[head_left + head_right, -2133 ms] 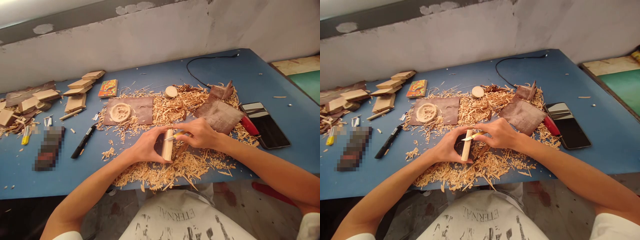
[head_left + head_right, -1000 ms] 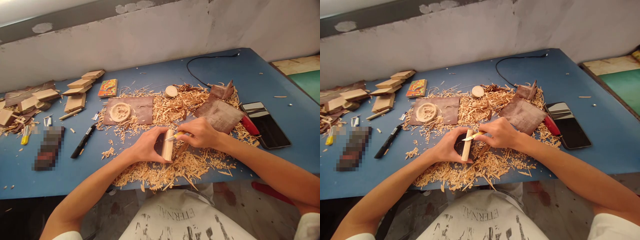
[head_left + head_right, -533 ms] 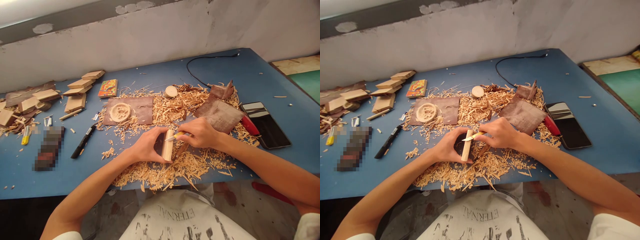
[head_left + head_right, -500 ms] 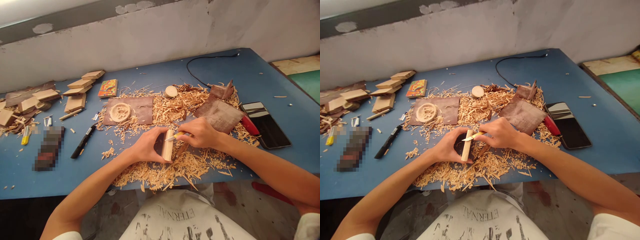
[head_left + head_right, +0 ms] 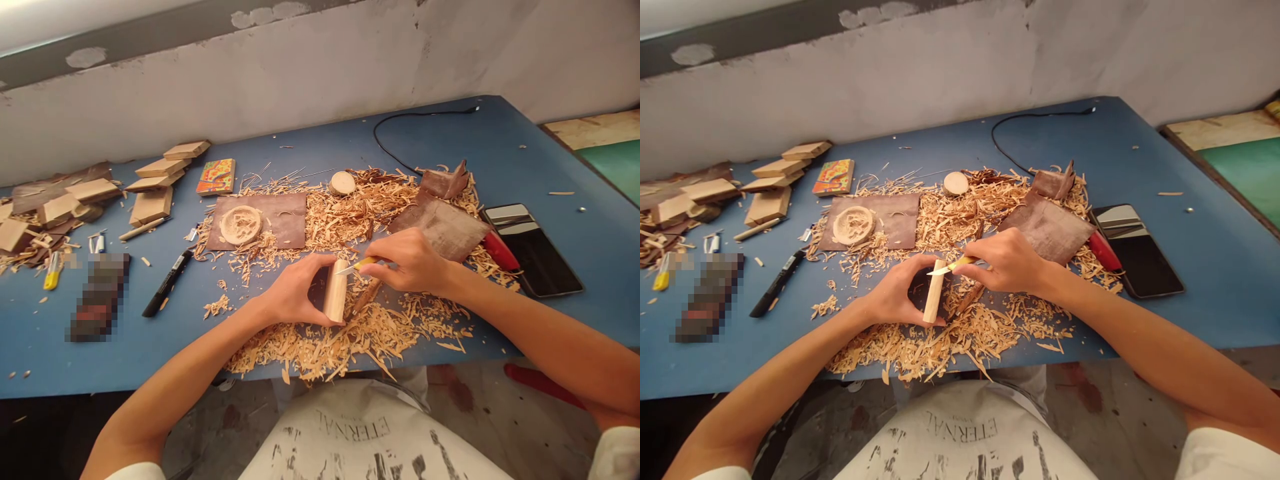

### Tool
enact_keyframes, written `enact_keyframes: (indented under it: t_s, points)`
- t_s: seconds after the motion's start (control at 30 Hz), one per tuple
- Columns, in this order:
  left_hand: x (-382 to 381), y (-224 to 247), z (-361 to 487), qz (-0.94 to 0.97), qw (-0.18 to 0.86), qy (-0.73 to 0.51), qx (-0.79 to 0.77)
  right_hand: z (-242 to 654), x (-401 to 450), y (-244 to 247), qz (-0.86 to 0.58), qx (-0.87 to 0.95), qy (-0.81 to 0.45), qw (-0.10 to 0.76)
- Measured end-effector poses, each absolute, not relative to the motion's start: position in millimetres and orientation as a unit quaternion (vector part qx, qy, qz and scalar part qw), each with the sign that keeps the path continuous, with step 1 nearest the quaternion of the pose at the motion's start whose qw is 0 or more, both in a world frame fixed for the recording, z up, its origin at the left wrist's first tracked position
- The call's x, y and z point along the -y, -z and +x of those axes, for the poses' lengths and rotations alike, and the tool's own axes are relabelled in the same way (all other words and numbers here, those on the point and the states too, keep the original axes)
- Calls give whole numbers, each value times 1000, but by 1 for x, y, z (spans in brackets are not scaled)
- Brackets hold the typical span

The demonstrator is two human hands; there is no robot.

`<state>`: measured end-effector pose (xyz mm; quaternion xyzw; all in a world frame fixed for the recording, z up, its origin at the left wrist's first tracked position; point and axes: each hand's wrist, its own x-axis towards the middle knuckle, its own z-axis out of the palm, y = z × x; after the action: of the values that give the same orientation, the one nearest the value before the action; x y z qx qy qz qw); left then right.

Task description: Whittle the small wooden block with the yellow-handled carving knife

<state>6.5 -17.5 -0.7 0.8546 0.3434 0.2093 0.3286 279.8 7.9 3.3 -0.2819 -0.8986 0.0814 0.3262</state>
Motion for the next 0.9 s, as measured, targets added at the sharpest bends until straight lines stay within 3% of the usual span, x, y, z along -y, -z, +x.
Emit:
enact_keyframes:
  t_s: [0.5,0.9]
  points:
    - [17,0,6,848,349,-205,-341,282,-11,0,-292,908,-80,289]
    - [16,-1,7,847,356,-205,-338,289,-20,-3,-266,921,0,286]
